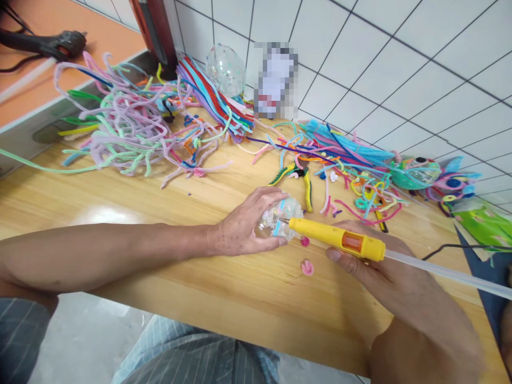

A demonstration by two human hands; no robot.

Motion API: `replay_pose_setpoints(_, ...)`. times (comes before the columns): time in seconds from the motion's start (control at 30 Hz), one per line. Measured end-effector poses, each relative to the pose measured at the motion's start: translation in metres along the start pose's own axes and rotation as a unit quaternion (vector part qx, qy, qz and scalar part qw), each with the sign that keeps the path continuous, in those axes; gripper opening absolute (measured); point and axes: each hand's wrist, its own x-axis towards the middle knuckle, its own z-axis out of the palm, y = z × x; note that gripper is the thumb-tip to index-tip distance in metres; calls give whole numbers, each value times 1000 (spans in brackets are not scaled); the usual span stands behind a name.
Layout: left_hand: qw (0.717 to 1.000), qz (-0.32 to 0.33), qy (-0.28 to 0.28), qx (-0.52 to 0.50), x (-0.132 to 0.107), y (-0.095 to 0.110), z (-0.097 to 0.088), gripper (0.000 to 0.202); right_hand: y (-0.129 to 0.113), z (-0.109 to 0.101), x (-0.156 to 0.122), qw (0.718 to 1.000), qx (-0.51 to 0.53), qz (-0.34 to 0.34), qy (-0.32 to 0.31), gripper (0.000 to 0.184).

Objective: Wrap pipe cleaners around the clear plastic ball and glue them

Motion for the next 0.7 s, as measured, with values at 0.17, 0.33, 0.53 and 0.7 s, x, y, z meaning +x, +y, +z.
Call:
replay_pose_setpoints(0.17,1000,-14,-11,-16,0,0,0,82,5,0,-3,1000,-2,18,-7,15)
replay_pose_setpoints(0.33,1000,-10,-5,-12,0,-1,1,83,11,3,-5,1000,0,1,-11,16)
replay_pose_setpoints(0.53,1000,13,4,-1,0,-1,1,81,6,1,-5,1000,-3,1,1,18)
replay_pose_setpoints(0.7,1000,-3,-6,-7,1,0,0,82,5,-1,-3,1000,-5,17,-21,21)
